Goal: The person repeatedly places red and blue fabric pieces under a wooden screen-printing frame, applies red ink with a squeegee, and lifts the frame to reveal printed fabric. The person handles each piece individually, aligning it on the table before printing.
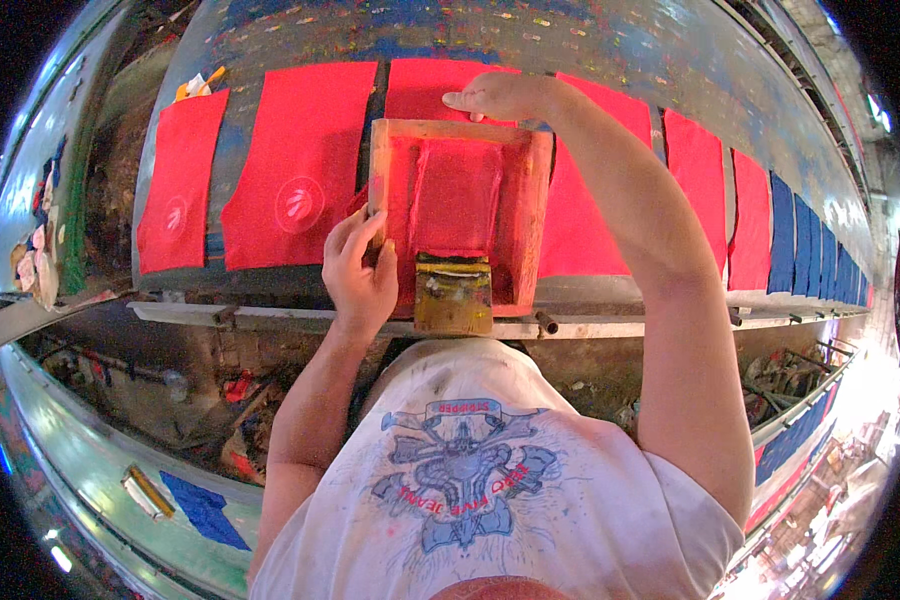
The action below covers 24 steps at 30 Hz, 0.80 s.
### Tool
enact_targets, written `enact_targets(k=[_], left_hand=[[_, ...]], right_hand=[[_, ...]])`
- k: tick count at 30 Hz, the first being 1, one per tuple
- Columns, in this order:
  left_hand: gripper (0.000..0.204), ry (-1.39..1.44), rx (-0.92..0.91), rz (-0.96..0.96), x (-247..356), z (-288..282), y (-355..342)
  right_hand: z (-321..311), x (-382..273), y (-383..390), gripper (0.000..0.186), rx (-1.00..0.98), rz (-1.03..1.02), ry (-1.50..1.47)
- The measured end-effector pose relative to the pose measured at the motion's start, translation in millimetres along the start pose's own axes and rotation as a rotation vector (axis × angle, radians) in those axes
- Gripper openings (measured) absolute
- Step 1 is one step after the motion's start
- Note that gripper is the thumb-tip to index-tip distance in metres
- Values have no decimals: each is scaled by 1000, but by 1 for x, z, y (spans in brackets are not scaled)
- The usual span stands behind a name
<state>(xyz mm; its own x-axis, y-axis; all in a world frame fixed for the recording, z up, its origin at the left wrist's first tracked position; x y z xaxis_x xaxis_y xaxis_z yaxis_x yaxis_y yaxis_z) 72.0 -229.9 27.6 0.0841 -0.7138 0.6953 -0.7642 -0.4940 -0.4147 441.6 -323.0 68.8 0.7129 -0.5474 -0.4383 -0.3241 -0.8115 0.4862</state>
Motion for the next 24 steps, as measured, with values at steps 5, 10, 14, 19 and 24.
enact_targets(k=[5,10,14,19,24], left_hand=[[44,45,100,58,14,-16,4],[43,217,196,-124,3,-54,-3],[47,412,374,-307,-20,-118,-9],[53,220,601,-290,-56,-209,0],[53,429,750,-343,-81,-248,22]], right_hand=[[-19,18,-5,83,-240,123,-292],[-6,39,-5,84,-138,12,-474],[12,54,0,75,27,-77,-586],[27,51,25,56,425,-83,-535],[43,16,107,39,438,120,-147]])
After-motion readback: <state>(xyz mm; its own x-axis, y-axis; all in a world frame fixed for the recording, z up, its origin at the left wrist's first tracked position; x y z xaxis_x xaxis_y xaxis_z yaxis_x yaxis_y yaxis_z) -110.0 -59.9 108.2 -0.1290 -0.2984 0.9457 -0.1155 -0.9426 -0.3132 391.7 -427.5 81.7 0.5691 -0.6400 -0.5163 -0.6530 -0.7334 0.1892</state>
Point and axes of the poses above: each hand's wrist, its own y-axis away from the middle knuckle, its own z-axis out of the palm, x = y × z, the point moved 1 cm from there along -y, towards the middle knuckle, and after that the axes turned 1 degree about y, right-handed, at the moved point
